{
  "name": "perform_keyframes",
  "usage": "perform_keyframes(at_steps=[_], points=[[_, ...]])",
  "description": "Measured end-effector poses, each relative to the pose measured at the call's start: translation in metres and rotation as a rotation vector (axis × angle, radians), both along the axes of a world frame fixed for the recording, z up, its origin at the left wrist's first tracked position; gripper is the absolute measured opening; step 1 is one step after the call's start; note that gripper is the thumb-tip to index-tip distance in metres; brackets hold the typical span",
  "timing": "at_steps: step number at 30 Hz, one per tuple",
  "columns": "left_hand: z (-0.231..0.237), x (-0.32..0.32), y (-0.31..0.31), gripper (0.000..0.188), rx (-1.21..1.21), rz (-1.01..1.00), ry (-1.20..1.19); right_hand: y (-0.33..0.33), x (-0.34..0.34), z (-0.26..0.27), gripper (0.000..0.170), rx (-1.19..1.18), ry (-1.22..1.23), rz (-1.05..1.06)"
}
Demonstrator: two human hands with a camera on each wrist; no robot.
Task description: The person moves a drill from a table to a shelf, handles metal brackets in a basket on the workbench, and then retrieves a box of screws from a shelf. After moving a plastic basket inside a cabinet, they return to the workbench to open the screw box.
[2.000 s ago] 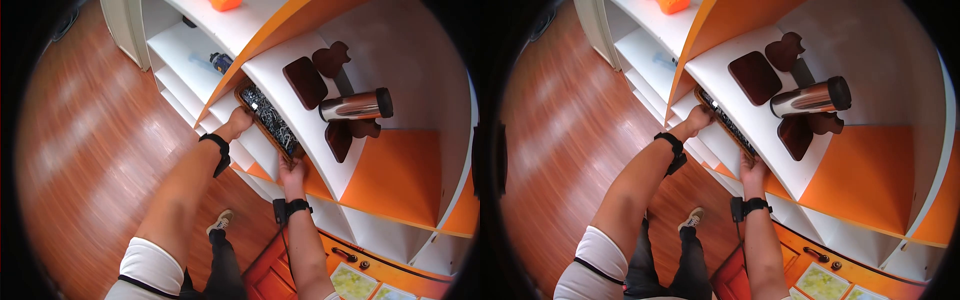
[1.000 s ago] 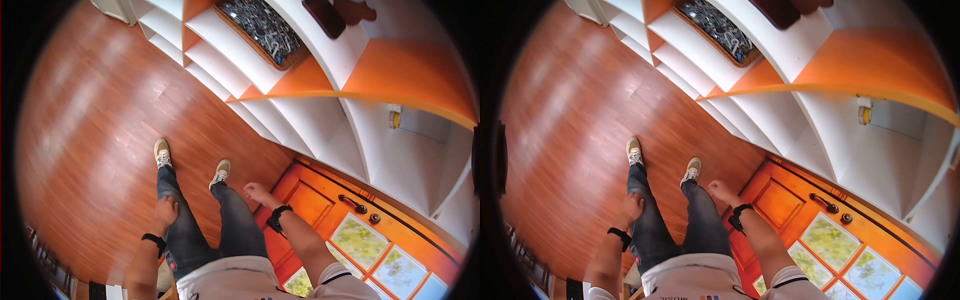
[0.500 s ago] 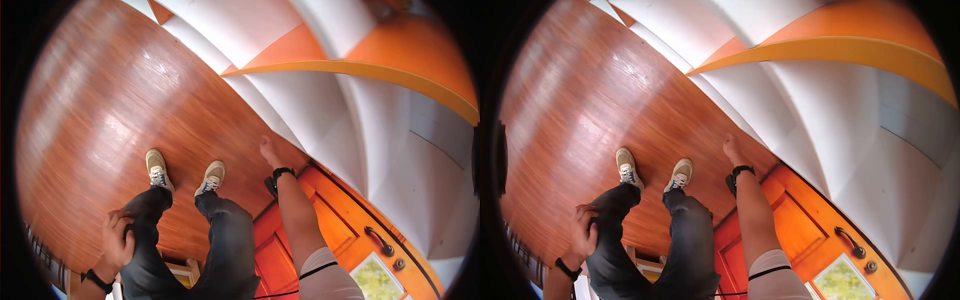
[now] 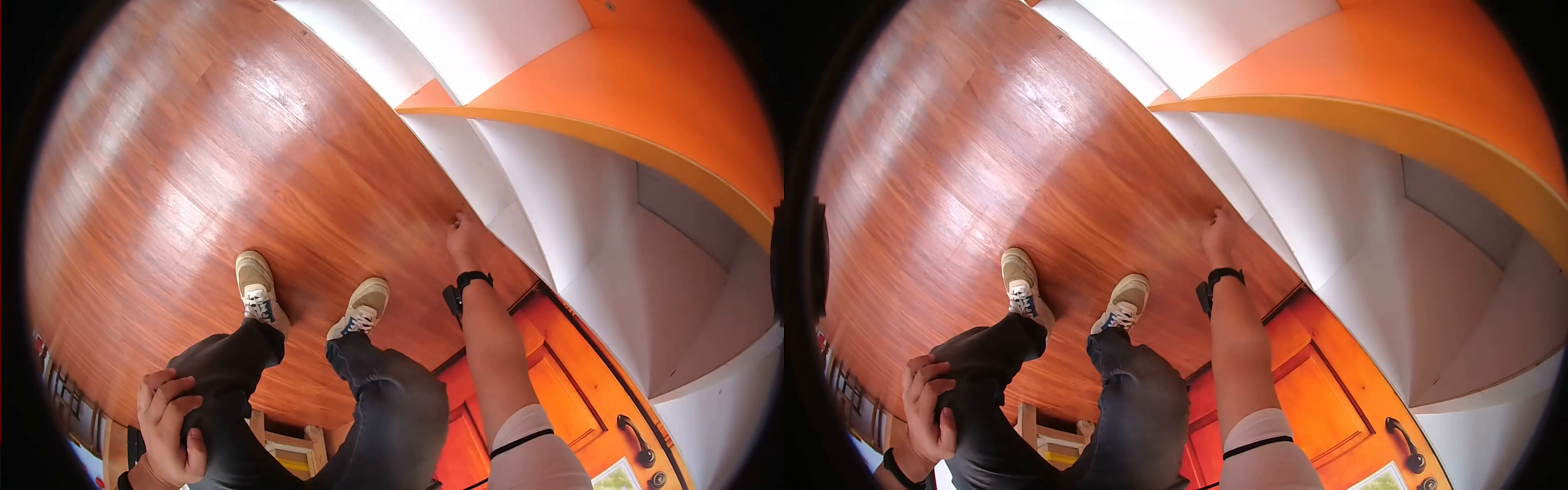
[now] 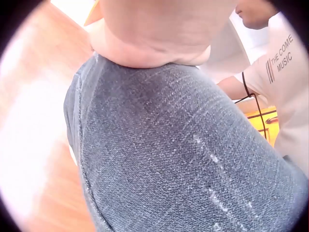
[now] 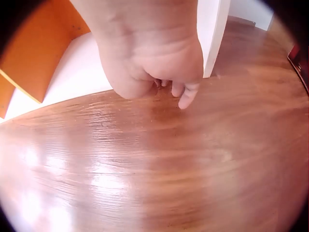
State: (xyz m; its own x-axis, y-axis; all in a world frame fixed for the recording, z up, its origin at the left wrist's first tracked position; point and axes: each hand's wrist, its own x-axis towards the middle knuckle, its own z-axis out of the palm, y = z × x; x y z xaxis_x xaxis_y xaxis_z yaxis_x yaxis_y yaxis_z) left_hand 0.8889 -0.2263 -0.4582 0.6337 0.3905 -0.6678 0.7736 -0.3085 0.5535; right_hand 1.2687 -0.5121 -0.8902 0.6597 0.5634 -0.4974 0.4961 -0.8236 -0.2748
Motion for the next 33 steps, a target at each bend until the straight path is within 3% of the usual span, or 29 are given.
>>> perform_keyframes(at_steps=[3, 5, 9, 11, 12, 14, 15, 17, 18, 20, 21, 23, 25, 28, 30, 33], points=[[0.001, -0.002, 0.001, 0.028, 0.009, 0.012, 0.02, -0.024, -0.01, -0.019, 0.022, 0.019, -0.019, -0.123], [0.002, -0.004, 0.0, 0.027, 0.021, 0.025, 0.028, -0.048, -0.013, -0.042, 0.018, 0.094, 0.032, -0.379], [-0.001, -0.004, -0.001, 0.027, 0.026, 0.034, 0.022, -0.044, -0.011, -0.037, 0.019, 0.014, 0.023, -0.235], [-0.001, -0.003, 0.0, 0.027, 0.035, 0.016, 0.015, -0.04, -0.011, -0.053, 0.013, 0.296, 0.051, -0.442], [-0.001, -0.003, 0.0, 0.027, 0.038, 0.016, 0.022, -0.033, -0.011, -0.048, 0.013, 0.297, 0.058, -0.443], [-0.002, -0.001, 0.001, 0.028, 0.034, 0.014, 0.011, -0.008, -0.005, -0.021, 0.008, -0.055, -0.07, 0.072], [-0.003, -0.001, 0.0, 0.028, 0.035, 0.014, 0.012, -0.001, -0.003, -0.018, 0.008, -0.054, -0.069, 0.073], [-0.003, -0.001, -0.001, 0.029, 0.052, 0.005, -0.017, 0.015, -0.005, -0.009, 0.007, -0.081, 0.185, -0.249], [-0.002, 0.001, -0.002, 0.029, 0.058, 0.007, -0.016, 0.011, -0.005, -0.014, 0.007, -0.076, 0.187, -0.246], [0.001, 0.004, -0.004, 0.03, 0.053, 0.01, -0.028, 0.007, -0.007, -0.019, 0.01, -0.082, -0.047, 0.147], [0.003, 0.005, -0.007, 0.03, 0.067, 0.01, -0.036, 0.005, -0.01, -0.019, 0.01, -0.085, -0.045, 0.149], [0.009, -0.003, -0.015, 0.029, 0.043, 0.037, -0.021, 0.01, -0.021, -0.011, 0.01, 0.106, 0.269, -0.286], [0.018, -0.005, -0.02, 0.027, 0.031, 0.076, -0.018, 0.026, -0.046, 0.021, 0.007, 0.185, 0.325, -0.333], [0.031, -0.01, -0.035, 0.023, 0.061, 0.102, -0.046, 0.085, -0.094, 0.133, 0.028, 0.373, 0.64, -0.494], [0.038, -0.021, -0.05, 0.022, 0.087, 0.132, -0.083, 0.119, -0.112, 0.209, 0.014, 0.361, 0.974, -0.734], [0.049, -0.037, -0.075, 0.019, 0.073, 0.174, -0.07, 0.175, -0.131, 0.333, 0.005, 0.451, 1.248, -0.778]])
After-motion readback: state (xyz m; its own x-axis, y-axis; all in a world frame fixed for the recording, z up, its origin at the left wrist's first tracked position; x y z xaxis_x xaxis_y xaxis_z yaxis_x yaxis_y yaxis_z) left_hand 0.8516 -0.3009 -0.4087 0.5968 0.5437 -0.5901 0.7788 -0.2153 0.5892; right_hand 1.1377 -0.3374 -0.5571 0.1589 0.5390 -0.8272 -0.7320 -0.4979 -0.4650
